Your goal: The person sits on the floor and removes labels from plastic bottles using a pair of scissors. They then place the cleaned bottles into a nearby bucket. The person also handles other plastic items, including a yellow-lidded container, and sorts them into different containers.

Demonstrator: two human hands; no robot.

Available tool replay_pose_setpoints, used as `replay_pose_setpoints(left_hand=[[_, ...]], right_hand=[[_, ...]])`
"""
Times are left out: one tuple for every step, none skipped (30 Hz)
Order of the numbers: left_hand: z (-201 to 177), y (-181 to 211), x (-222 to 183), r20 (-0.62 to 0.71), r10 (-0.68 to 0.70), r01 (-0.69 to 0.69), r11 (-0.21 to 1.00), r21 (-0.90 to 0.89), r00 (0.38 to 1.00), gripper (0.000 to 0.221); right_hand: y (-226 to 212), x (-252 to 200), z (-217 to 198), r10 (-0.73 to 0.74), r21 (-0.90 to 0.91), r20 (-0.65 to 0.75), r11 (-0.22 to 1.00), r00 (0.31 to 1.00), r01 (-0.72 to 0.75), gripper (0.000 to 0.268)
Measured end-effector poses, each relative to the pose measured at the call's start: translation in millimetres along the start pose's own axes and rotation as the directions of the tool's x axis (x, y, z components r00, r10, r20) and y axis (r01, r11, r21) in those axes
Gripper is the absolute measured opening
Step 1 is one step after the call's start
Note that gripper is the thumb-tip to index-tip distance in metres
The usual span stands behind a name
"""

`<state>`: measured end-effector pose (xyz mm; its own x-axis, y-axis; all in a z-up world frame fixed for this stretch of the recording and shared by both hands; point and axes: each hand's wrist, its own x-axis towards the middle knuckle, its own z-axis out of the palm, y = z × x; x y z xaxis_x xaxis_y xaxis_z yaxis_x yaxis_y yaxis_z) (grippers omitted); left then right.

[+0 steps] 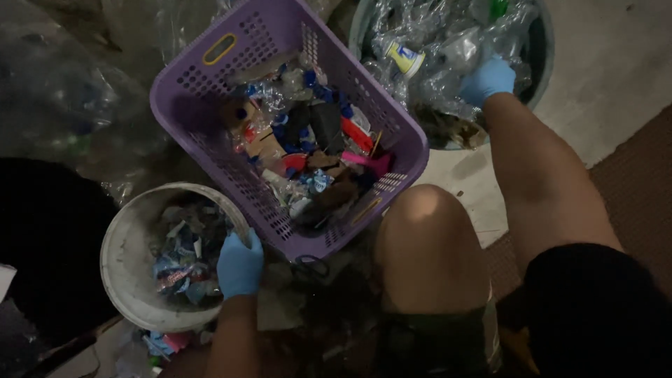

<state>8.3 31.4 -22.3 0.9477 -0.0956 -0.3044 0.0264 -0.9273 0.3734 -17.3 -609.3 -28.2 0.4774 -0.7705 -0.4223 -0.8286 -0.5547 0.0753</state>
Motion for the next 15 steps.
replay_pose_setpoints(left_hand=[[0.7,-0.8,-0.1,-0.005,0.0,0.0,1.0,-0.014,1.0,0.036],[1.2,-1.5,0.5,-0.014,0.0,0.0,1.0,-0.03,1.0,0.035],[1.0,-2.1,0.5,-0.015,-0.006,0.006,1.0,-0.027,1.0,0.035],[1.3,-2.5,-0.1,-0.028,0.035,-0.035,0.999,-0.005,0.999,0.035],[1.3,-3.1,-0.9,-0.04,0.076,-0.076,0.997,0.018,0.996,0.036],[-1.3,1.1,-1.4,-0.041,0.072,-0.071,0.997,0.018,0.997,0.036],[-4.5,4.9,-2.3,0.0,0.032,-0.032,0.999,0.003,0.999,0.036],[-7.7,8.1,-4.1,0.039,-0.009,0.01,1.0,-0.012,0.999,0.039],[-7.4,7.9,-4.1,0.036,-0.016,0.016,1.0,-0.014,0.999,0.039],[-7.0,7.5,-3.5,0.023,0.016,-0.016,1.0,-0.02,1.0,0.037],[-6.8,6.7,-2.8,0.01,0.049,-0.048,0.999,-0.025,0.999,0.036],[-5.5,5.8,-3.1,0.007,0.038,-0.038,0.999,-0.027,0.999,0.036],[-4.0,4.8,-3.2,-0.001,0.045,-0.045,0.998,-0.045,0.999,0.033],[-3.3,3.3,-3.3,-0.011,0.048,-0.049,0.997,-0.061,0.999,0.031],[0.8,0.1,-2.5,-0.016,0.034,-0.035,0.998,-0.061,0.999,0.031]], right_hand=[[2.3,5.2,6.9,-0.032,0.032,-0.093,0.999,0.995,0.036,0.051],[2.9,11.3,12.2,-0.063,0.061,-0.189,0.995,0.98,0.076,0.059],[-4.9,-1.0,1.8,-0.069,0.061,-0.184,0.995,0.981,0.081,0.059],[-11.2,-14.0,-8.6,-0.043,0.143,-0.192,0.987,0.98,0.072,0.074],[-17.5,-27.3,-19.1,-0.017,0.224,-0.198,0.973,0.98,0.062,0.093],[-25.0,-31.8,-19.8,-0.021,0.222,-0.197,0.973,0.98,0.066,0.093],[-32.8,-37.0,-20.5,-0.019,0.188,-0.232,0.98,0.973,0.064,0.093],[-41.4,-42.6,-21.7,-0.022,0.153,-0.267,0.986,0.963,0.065,0.095],[-55.4,-60.0,-23.5,-0.029,0.15,-0.267,0.986,0.963,0.072,0.095],[-70.9,-76.8,-25.9,-0.165,0.243,-0.359,0.934,0.919,0.262,0.094],[-86.4,-94.1,-27.8,-0.279,0.312,-0.459,0.838,0.844,0.447,0.096],[-100.0,-103.0,-26.6,-0.289,0.309,-0.456,0.835,0.842,0.455,0.096],[-113.5,-112.0,-25.1,-0.501,0.17,-0.593,0.687,0.63,0.706,0.087],[-128.8,-120.5,-23.0,-0.652,-0.002,-0.674,0.473,0.348,0.881,0.08],[-146.6,-128.5,-20.9,-0.659,-0.002,-0.67,0.46,0.34,0.888,0.08]])
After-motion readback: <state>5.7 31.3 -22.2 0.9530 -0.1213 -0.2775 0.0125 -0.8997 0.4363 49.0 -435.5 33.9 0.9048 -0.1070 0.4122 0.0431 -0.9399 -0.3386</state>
